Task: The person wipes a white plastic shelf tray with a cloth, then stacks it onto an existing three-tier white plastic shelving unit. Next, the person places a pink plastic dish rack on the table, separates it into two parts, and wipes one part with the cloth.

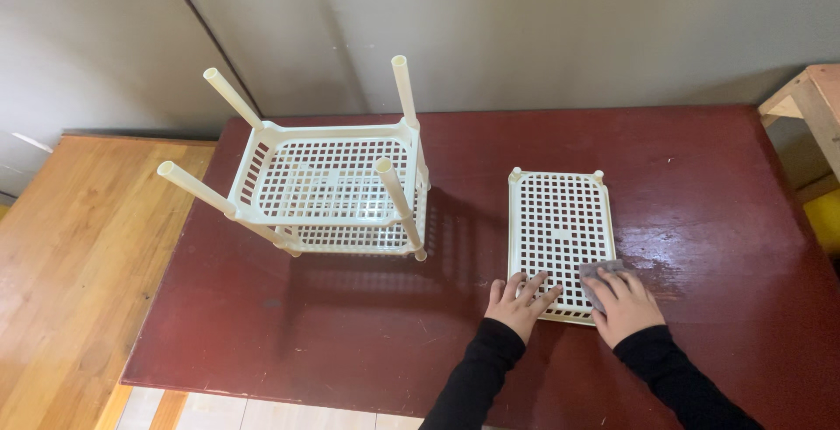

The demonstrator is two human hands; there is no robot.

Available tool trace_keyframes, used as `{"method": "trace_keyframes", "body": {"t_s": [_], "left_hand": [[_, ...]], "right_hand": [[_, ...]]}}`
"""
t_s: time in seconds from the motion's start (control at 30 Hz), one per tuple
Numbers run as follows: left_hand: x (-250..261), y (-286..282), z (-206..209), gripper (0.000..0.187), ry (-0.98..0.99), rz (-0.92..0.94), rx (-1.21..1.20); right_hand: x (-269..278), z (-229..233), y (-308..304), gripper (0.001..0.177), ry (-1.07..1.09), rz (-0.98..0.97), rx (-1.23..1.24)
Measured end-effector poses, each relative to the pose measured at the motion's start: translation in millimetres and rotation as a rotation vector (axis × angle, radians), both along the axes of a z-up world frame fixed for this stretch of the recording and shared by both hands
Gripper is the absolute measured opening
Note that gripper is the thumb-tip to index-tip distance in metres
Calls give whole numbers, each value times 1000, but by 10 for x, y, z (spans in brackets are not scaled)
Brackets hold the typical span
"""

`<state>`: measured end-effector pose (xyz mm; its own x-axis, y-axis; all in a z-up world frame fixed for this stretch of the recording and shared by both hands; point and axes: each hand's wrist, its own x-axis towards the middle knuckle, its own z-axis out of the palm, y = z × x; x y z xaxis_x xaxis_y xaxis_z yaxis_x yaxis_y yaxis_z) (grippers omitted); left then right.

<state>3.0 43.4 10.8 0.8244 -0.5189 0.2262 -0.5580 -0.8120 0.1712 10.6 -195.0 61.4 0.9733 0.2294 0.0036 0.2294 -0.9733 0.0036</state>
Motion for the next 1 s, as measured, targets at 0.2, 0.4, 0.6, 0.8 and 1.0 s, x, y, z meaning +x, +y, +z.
{"method": "trace_keyframes", "body": {"t_s": [0.2,0.4,0.6,0.8,1.0], "left_hand": [[140,365,-77,65,-6,57,-9],[228,502,91,62,-120,382,-260],[-138,422,328,57,128,185,-617],[-226,304,188,33,132,101,-530],[-196,316,66,25,167,160,-621]], "right_hand": [[-210,173,353,56,133,127,1],[-274,179,512,48,-24,179,477],[96,148,300,59,-229,169,550],[-16,-289,568,76,-125,467,284],[574,-607,-167,62,-75,262,-105]]}}
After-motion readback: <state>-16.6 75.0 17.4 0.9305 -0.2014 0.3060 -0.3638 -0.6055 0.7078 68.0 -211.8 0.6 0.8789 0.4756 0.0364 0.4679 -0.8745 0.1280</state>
